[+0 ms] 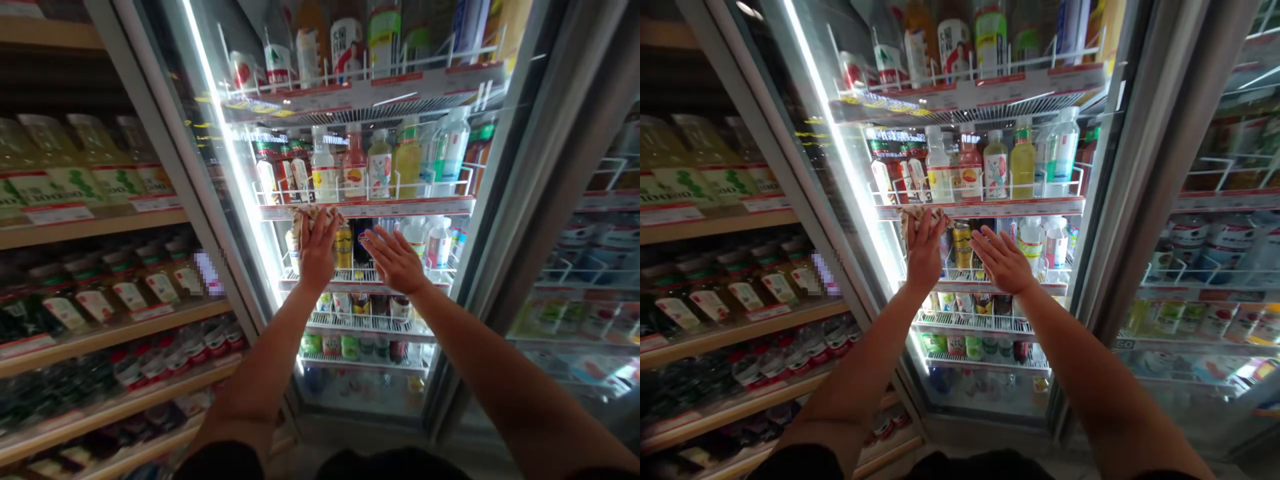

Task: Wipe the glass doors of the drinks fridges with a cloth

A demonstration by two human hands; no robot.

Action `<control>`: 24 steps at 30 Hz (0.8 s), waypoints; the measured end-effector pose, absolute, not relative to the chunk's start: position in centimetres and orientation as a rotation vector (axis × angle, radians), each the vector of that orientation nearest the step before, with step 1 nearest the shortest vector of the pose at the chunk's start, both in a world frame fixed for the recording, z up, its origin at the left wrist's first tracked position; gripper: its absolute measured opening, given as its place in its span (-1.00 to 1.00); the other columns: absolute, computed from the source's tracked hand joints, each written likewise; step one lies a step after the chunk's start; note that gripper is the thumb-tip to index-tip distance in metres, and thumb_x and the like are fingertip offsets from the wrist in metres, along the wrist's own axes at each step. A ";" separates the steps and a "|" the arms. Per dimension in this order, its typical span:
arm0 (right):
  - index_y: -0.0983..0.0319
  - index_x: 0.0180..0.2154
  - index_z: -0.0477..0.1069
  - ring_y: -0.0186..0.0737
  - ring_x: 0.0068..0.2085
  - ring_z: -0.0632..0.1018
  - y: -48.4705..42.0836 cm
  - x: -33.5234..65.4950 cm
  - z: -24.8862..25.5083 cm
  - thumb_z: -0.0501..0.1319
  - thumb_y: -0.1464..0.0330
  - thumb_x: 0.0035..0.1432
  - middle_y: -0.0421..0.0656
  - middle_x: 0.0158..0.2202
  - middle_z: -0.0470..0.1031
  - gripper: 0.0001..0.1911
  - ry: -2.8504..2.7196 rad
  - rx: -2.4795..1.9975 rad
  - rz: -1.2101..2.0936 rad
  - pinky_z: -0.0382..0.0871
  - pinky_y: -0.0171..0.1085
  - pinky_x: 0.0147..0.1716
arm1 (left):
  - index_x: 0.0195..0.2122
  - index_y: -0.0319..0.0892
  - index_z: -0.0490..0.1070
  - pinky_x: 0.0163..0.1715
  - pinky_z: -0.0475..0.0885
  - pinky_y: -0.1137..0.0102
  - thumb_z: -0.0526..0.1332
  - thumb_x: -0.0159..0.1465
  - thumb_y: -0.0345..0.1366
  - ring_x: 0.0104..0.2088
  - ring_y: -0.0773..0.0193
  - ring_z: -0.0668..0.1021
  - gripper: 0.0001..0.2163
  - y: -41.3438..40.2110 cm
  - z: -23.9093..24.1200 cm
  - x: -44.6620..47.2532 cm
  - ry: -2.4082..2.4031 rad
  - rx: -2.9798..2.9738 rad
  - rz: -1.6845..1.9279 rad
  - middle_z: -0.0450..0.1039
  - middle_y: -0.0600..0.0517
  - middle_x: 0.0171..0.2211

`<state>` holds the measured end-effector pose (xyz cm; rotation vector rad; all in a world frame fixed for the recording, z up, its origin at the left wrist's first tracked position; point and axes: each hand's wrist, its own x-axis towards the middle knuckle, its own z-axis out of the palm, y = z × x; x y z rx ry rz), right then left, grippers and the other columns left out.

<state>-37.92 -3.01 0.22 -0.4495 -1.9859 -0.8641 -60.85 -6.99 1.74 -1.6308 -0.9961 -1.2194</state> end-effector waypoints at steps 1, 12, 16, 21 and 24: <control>0.08 0.45 -0.05 -0.13 0.43 0.17 -3.0 -37.9 0.2 0.08 0.47 0.36 -0.18 0.39 0.19 -0.29 -1.987 -0.450 -0.863 0.13 0.03 0.43 | 0.43 0.03 0.14 0.43 0.10 -0.06 0.03 0.41 -0.54 0.49 0.02 -0.09 -0.41 -7.2 1.0 -60.7 -1.022 -1.626 -1.234 0.12 0.01 0.42; 0.08 0.48 -0.19 -0.14 0.43 0.16 -3.1 -37.9 0.4 0.08 0.49 0.35 -0.19 0.39 0.19 -0.21 -1.941 -0.425 -0.934 0.11 0.03 0.44 | 0.40 0.08 0.19 0.41 0.17 -0.06 0.01 0.42 -0.53 0.48 0.04 0.00 -0.43 -7.3 2.0 -61.4 -1.033 -1.657 -1.202 0.20 0.07 0.39; 0.07 0.47 -0.19 -0.12 0.43 0.17 -3.0 -37.8 0.3 0.09 0.49 0.35 -0.18 0.39 0.19 -0.21 -1.961 -0.429 -0.893 0.11 0.05 0.44 | 0.42 0.02 0.15 0.40 0.18 -0.06 0.02 0.39 -0.56 0.48 0.01 -0.05 -0.40 -8.0 -0.7 -60.8 -1.094 -1.641 -1.183 0.18 0.01 0.40; 0.09 0.47 -0.16 -0.11 0.43 0.17 -3.0 -37.7 0.2 0.08 0.49 0.35 -0.17 0.39 0.20 -0.23 -1.962 -0.420 -0.920 0.11 0.04 0.43 | 0.34 -0.02 0.32 0.38 0.26 0.02 0.03 0.38 -0.58 0.47 -0.01 0.02 -0.45 -8.4 -2.9 -61.5 -1.000 -1.723 -1.007 0.32 0.03 0.32; 0.09 0.47 -0.15 -0.12 0.44 0.16 -3.1 -37.7 0.2 0.10 0.48 0.35 -0.17 0.39 0.21 -0.22 -1.954 -0.433 -0.948 0.09 0.01 0.44 | 0.35 0.02 0.29 0.36 0.27 -0.02 0.02 0.41 -0.54 0.46 0.00 0.06 -0.47 -7.8 -0.3 -63.0 -1.035 -1.592 -1.122 0.29 0.02 0.34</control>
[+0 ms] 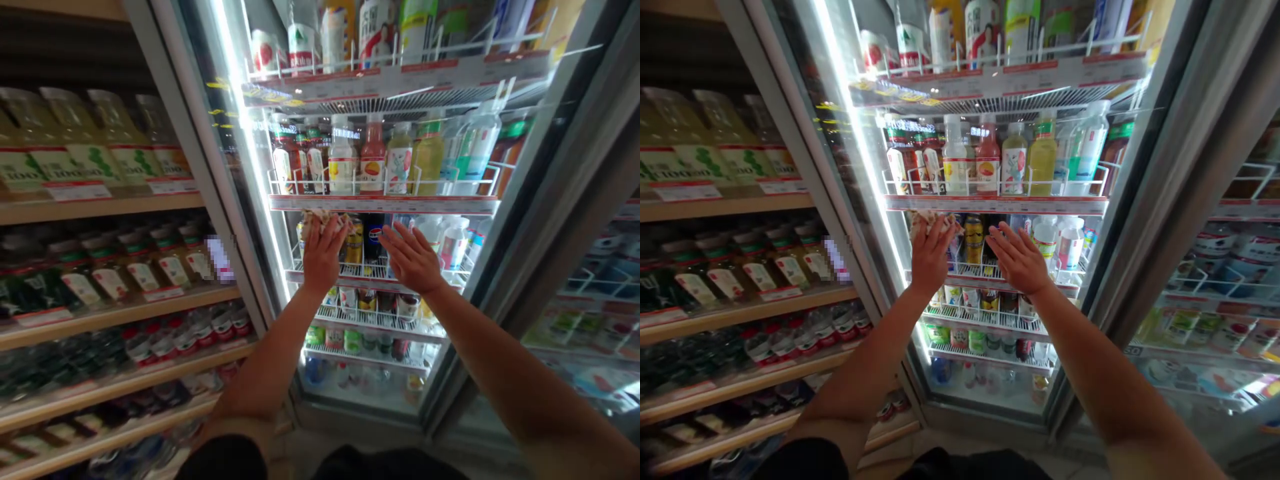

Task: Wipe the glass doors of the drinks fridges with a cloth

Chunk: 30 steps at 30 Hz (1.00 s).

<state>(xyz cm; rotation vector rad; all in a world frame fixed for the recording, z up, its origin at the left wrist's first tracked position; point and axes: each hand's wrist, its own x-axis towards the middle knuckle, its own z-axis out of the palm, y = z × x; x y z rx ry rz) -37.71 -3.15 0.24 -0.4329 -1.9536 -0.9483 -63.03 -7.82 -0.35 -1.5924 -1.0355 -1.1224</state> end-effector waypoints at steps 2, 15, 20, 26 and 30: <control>0.12 0.47 -0.12 -0.14 0.44 0.16 -3.3 -37.7 0.3 0.11 0.49 0.34 -0.16 0.38 0.22 -0.23 -1.934 -0.441 -0.984 0.05 -0.02 0.45 | 0.38 0.01 0.24 0.38 0.22 -0.05 0.03 0.42 -0.54 0.47 0.00 0.02 -0.46 -7.6 0.3 -63.8 -1.075 -1.523 -1.205 0.23 0.00 0.37; 0.19 0.44 0.03 -0.08 0.39 0.29 -3.5 -38.3 -0.4 0.20 0.38 0.32 -0.08 0.36 0.27 -0.27 -1.823 -0.629 -1.234 -0.09 -0.08 0.46 | 0.37 -0.03 0.25 0.41 0.12 -0.04 0.04 0.41 -0.53 0.47 0.01 0.02 -0.47 -7.5 -0.1 -68.6 -1.013 -1.488 -1.315 0.21 -0.01 0.39; 0.11 0.43 0.07 -0.13 0.41 0.25 -4.0 -38.7 -0.9 0.18 0.42 0.31 -0.11 0.33 0.34 -0.28 -1.802 -0.750 -1.186 -0.03 -0.09 0.45 | 0.37 -0.08 0.27 0.44 0.08 0.02 0.07 0.37 -0.49 0.47 0.01 0.00 -0.47 -8.1 -3.4 -67.6 -0.982 -1.626 -1.262 0.28 0.03 0.35; 0.04 0.41 0.14 -0.08 0.39 0.29 -4.0 -38.6 -1.6 0.14 0.36 0.34 -0.10 0.33 0.35 -0.36 -1.749 -0.799 -1.152 0.07 0.01 0.42 | 0.31 -0.02 0.36 0.43 0.15 0.06 0.07 0.37 -0.48 0.47 0.06 0.04 -0.50 -8.2 -2.2 -66.8 -0.982 -1.612 -1.256 0.32 0.14 0.32; 0.00 0.40 0.14 -0.04 0.38 0.30 -4.0 -38.6 -1.6 0.12 0.33 0.36 -0.12 0.33 0.36 -0.38 -1.731 -0.775 -1.144 0.12 0.08 0.38 | 0.33 -0.07 0.32 0.42 0.14 0.11 0.01 0.42 -0.41 0.48 0.05 -0.06 -0.53 -8.1 -2.7 -65.8 -1.008 -1.639 -1.259 0.13 0.20 0.42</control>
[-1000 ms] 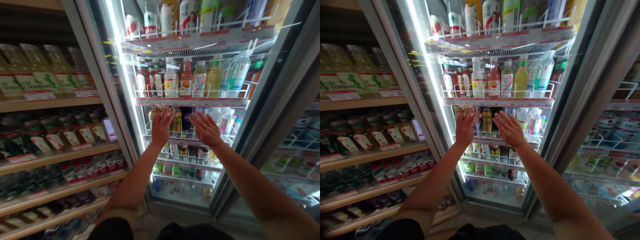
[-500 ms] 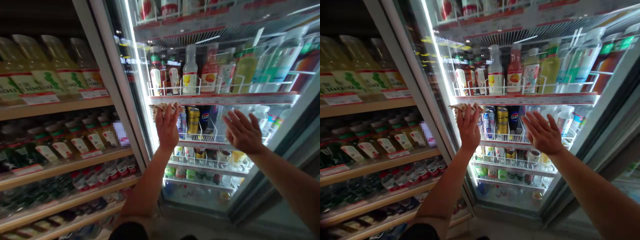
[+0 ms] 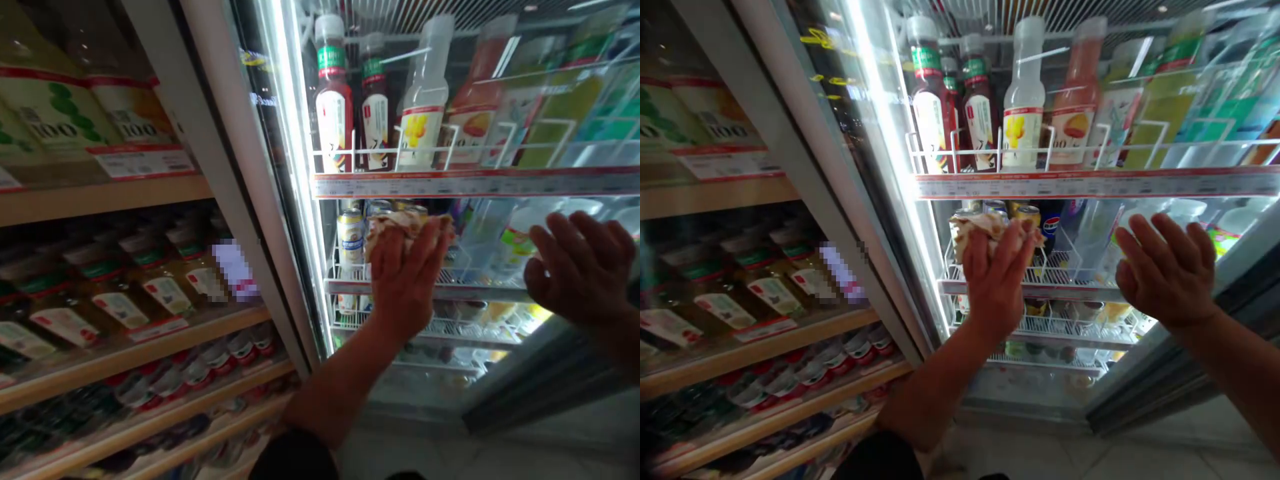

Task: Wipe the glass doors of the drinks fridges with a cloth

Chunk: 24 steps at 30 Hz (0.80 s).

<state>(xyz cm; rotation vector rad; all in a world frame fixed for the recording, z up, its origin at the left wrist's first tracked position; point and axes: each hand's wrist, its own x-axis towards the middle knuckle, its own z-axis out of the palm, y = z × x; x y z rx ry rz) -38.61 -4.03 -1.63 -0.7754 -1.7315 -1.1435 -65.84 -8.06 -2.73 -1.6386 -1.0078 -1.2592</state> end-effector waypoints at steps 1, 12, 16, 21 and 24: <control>0.00 0.40 0.14 -0.03 0.38 0.31 -4.0 -38.6 -1.6 0.12 0.32 0.36 -0.12 0.33 0.36 -0.38 -1.732 -0.775 -1.143 0.12 0.10 0.38 | 0.33 -0.07 0.32 0.42 0.13 0.15 0.00 0.43 -0.39 0.48 0.07 -0.07 -0.54 -8.1 -3.3 -65.5 -0.963 -1.690 -1.217 0.11 0.23 0.42; 0.13 0.38 0.20 0.06 0.35 0.35 -3.5 -38.2 -1.5 0.13 0.31 0.31 -0.09 0.34 0.34 -0.38 -1.705 -0.697 -1.273 0.18 0.10 0.36 | 0.37 -0.09 0.27 0.47 0.01 0.12 0.05 0.42 -0.41 0.49 0.10 -0.11 -0.52 -8.1 -3.0 -65.1 -0.956 -1.749 -1.324 0.12 0.21 0.41; 0.12 0.38 0.19 0.06 0.35 0.34 -3.3 -37.8 -1.6 0.11 0.30 0.32 -0.09 0.35 0.33 -0.38 -1.709 -0.712 -1.280 0.18 0.13 0.35 | 0.35 -0.08 0.30 0.47 0.03 0.18 0.06 0.43 -0.36 0.48 0.11 -0.11 -0.54 -8.2 -3.9 -64.9 -0.869 -1.841 -1.192 0.09 0.23 0.42; 0.01 0.40 0.14 0.03 0.38 0.28 -3.5 -37.7 -2.0 0.10 0.28 0.35 -0.10 0.36 0.30 -0.38 -1.718 -0.774 -1.167 0.11 0.13 0.36 | 0.38 0.05 0.23 0.46 0.06 0.14 -0.05 0.50 -0.34 0.47 0.10 -0.12 -0.55 -8.7 -0.8 -65.8 -1.101 -1.801 -1.261 0.06 0.31 0.42; 0.00 0.40 0.14 0.06 0.37 0.30 -3.5 -38.1 -2.0 0.08 0.26 0.36 -0.10 0.36 0.31 -0.39 -1.704 -0.770 -1.170 0.13 0.15 0.35 | 0.39 0.02 0.23 0.47 0.03 0.13 -0.01 0.49 -0.33 0.47 0.07 -0.13 -0.54 -8.7 -1.0 -64.7 -1.117 -1.788 -1.286 0.03 0.29 0.43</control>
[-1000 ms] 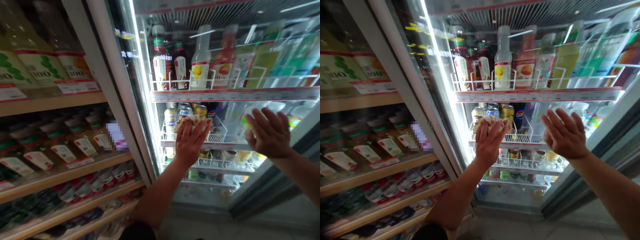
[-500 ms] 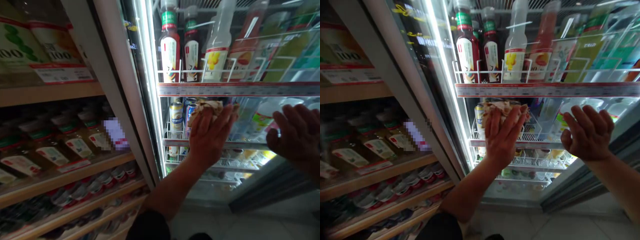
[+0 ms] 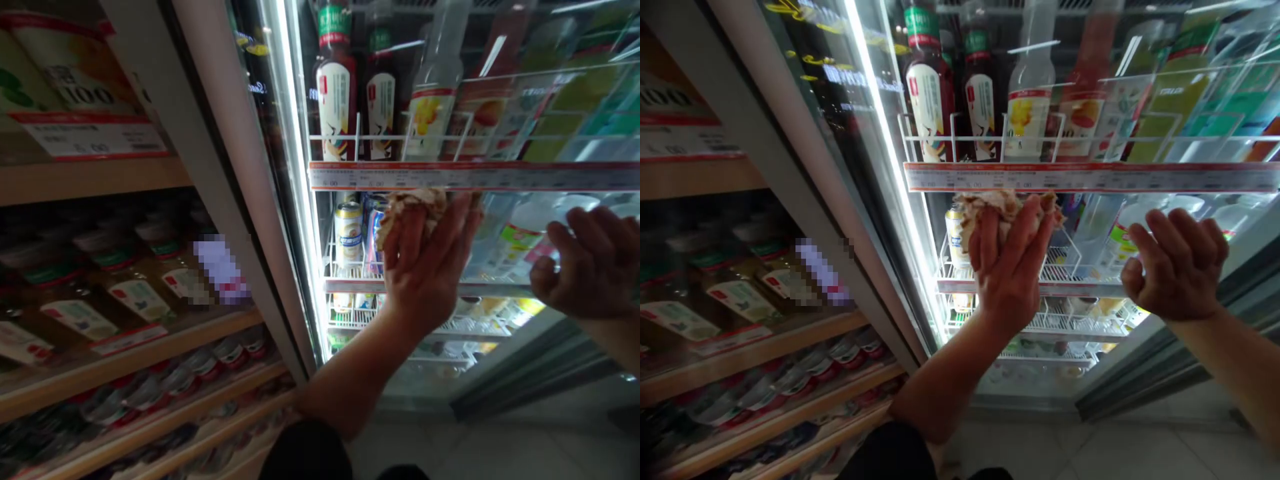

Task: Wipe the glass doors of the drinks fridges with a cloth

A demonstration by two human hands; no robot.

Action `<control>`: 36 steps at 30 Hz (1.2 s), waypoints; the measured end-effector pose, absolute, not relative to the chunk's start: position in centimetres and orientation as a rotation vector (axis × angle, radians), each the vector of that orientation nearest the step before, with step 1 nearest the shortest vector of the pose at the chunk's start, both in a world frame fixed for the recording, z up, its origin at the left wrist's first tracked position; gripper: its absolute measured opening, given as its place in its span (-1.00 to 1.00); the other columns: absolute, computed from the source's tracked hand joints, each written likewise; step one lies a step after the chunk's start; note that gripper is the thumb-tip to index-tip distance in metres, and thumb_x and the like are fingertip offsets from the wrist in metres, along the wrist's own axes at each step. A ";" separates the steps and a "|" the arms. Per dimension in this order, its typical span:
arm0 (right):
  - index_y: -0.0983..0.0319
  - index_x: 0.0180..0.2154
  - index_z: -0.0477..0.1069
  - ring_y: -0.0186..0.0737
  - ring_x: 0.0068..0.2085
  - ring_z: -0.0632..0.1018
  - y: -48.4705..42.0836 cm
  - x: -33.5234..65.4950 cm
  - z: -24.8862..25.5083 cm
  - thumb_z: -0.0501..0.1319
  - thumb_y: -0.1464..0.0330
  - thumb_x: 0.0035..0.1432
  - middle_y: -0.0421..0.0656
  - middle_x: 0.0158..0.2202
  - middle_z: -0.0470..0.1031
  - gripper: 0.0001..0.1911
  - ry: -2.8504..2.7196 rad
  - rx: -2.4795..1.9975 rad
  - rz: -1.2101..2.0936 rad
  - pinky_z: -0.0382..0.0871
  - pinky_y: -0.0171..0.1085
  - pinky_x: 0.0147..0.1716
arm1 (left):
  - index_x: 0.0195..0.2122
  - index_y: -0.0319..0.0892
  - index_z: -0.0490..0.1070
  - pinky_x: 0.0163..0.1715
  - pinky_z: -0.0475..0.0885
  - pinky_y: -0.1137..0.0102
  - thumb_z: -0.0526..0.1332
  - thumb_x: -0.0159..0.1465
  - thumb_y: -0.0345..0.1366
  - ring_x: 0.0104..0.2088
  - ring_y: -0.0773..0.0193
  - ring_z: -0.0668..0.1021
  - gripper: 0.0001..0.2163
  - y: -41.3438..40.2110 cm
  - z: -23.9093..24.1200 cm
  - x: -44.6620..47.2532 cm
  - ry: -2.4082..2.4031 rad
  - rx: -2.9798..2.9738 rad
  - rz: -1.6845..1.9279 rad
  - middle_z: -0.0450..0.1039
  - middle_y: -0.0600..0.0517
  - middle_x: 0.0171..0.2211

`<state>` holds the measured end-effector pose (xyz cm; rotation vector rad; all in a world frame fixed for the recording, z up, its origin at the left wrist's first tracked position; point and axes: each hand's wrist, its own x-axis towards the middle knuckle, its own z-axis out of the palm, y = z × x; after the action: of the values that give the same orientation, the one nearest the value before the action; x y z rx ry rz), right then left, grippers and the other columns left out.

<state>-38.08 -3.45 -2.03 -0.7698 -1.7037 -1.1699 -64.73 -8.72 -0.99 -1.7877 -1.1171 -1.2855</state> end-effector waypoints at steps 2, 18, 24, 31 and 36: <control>0.03 0.40 0.15 0.06 0.37 0.31 -3.4 -38.3 -1.9 0.08 0.24 0.36 -0.09 0.36 0.31 -0.39 -1.704 -0.758 -1.179 0.14 0.15 0.35 | 0.37 -0.04 0.27 0.49 -0.01 0.20 0.06 0.47 -0.32 0.48 0.11 -0.14 -0.55 -8.5 -2.0 -63.7 -0.968 -1.801 -1.257 0.04 0.25 0.43; 0.18 0.43 0.06 -0.01 0.37 0.31 -3.3 -38.6 -0.5 0.18 0.40 0.25 -0.05 0.33 0.33 -0.24 -1.783 -0.668 -1.292 0.08 0.01 0.41 | 0.33 -0.02 0.33 0.46 0.06 0.17 0.06 0.42 -0.43 0.47 0.14 0.01 -0.53 -7.4 -0.2 -60.6 -0.869 -1.809 -1.207 0.21 0.23 0.38; -0.04 0.48 -0.31 -0.05 0.41 0.24 -3.4 -38.7 -0.4 0.07 0.38 0.34 -0.25 0.40 0.22 -0.16 -1.907 -0.762 -1.055 0.00 0.09 0.44 | 0.30 0.00 0.36 0.41 0.11 0.06 0.01 0.48 -0.40 0.45 0.05 0.09 -0.58 -6.9 4.6 -60.8 -0.998 -1.632 -1.396 0.28 0.14 0.35; 0.04 0.47 -0.52 -0.18 0.47 0.08 -3.4 -38.4 0.1 0.00 0.36 0.42 -0.29 0.44 0.11 -0.17 -1.987 -0.756 -1.051 -0.06 0.01 0.48 | 0.34 0.05 0.30 0.45 0.01 0.14 0.06 0.44 -0.44 0.47 0.16 0.03 -0.53 -6.6 -0.4 -58.9 -0.889 -1.776 -1.270 0.31 0.15 0.33; 0.03 0.44 -0.64 -0.19 0.48 0.02 -3.2 -38.2 0.1 0.00 0.37 0.41 -0.33 0.46 0.03 -0.12 -2.064 -0.773 -0.964 -0.06 0.02 0.48 | 0.33 0.02 0.32 0.45 -0.01 0.02 -0.02 0.50 -0.36 0.46 0.08 0.03 -0.58 -6.4 3.9 -59.6 -1.061 -1.632 -1.387 0.14 0.20 0.41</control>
<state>-38.16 -3.15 0.06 -0.7734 -2.0642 -0.9640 -59.57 -6.38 3.93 -1.6319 -1.0607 -1.3875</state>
